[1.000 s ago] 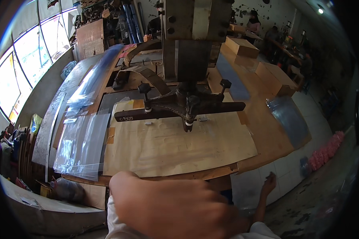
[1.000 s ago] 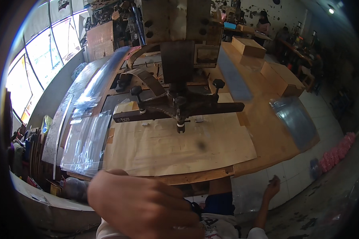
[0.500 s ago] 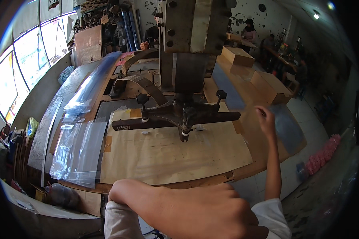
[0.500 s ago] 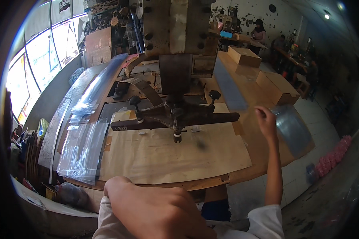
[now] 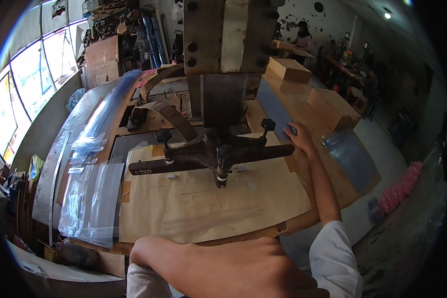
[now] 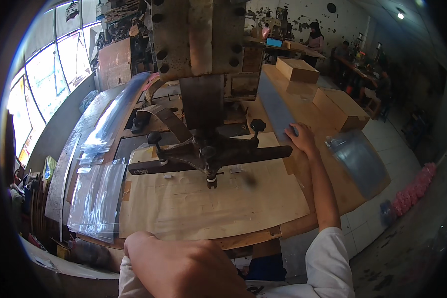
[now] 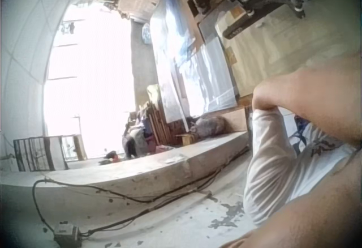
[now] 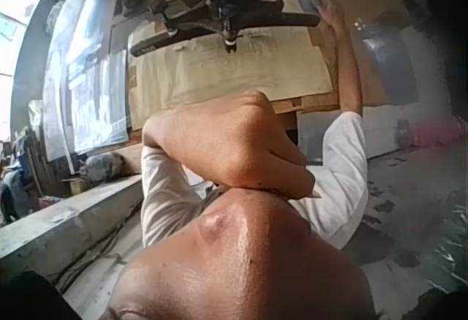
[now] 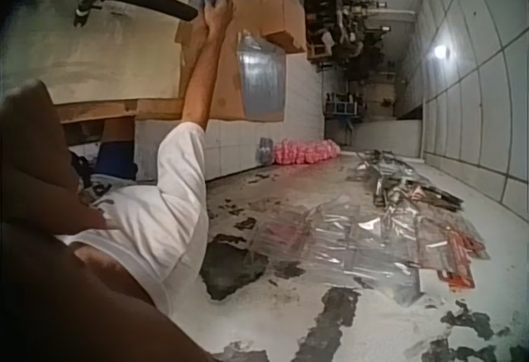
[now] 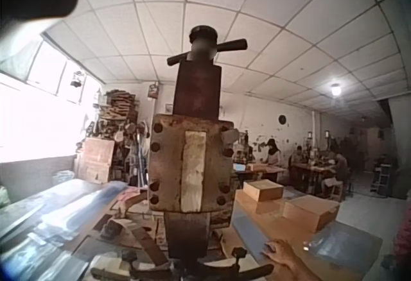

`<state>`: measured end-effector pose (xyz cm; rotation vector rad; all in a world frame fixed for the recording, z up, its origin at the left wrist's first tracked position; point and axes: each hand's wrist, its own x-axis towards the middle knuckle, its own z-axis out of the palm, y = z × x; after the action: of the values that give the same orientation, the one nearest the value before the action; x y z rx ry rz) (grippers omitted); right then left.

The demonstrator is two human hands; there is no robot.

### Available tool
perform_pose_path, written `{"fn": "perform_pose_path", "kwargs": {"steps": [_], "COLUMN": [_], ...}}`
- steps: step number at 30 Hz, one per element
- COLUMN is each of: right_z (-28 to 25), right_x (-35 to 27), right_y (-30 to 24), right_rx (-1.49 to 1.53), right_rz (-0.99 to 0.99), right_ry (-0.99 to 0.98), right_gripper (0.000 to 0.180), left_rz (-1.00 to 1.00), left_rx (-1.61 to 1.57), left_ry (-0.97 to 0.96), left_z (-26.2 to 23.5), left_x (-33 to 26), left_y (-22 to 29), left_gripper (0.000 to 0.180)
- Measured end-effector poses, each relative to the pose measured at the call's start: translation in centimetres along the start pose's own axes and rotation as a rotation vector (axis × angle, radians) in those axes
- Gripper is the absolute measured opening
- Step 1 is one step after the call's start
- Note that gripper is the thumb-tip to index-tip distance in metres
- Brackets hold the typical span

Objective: The person positions plastic sheets on a wooden surface under a heat-sealing machine, aligns the materials, and peels away excess plastic strips after sealing.

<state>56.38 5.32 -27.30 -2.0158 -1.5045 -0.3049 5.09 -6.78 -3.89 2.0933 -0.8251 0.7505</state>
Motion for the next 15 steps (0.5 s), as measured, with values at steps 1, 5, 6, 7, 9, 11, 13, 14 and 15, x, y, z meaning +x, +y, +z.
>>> {"fn": "perform_pose_path", "kwargs": {"steps": [1,5,6,7,9,11,13,14,15], "right_z": [0.2,0.0,0.1,0.3,0.5,0.6,0.7,0.7,0.8], "right_x": [0.2,0.2,0.2,0.2,0.1,0.2,0.4,0.4,0.4], "right_y": [-0.9,-1.0,-1.4,-1.8,-2.5,-2.6,-2.2,-1.8,-1.4], "right_rx": [-0.006,-0.082,-0.080,-0.126,-0.171,-0.146,-0.125,-0.103,-0.106], "right_rz": [0.030,0.130,0.128,0.126,0.121,0.172,0.185,0.203,0.203], "right_ry": [-0.022,-0.056,-0.055,-0.012,0.028,0.033,-0.001,-0.035,-0.036], "right_gripper": [0.057,0.073,0.073,0.072,0.072,0.072,0.074,0.076,0.076], "left_rz": [-0.010,0.028,0.040,0.051,0.032,0.017,0.035,0.036,0.023], "left_rx": [-0.036,-0.074,-0.071,-0.068,-0.116,-0.167,-0.180,-0.181,-0.171], "left_ry": [-0.028,0.044,0.045,0.047,0.114,0.183,0.111,0.113,0.048], "left_z": [0.1,1.1,0.8,0.5,1.4,1.6,1.1,0.8,0.5], "left_x": [-0.2,-0.5,-0.2,0.0,-0.4,-0.5,-0.3,-0.2,-0.1], "left_y": [-0.3,-1.0,-0.8,-0.6,-0.8,-0.9,-1.0,-1.0,-0.8], "left_gripper": [0.020,0.020,0.020,0.020,0.020,0.019,0.018,0.018,0.018]}}
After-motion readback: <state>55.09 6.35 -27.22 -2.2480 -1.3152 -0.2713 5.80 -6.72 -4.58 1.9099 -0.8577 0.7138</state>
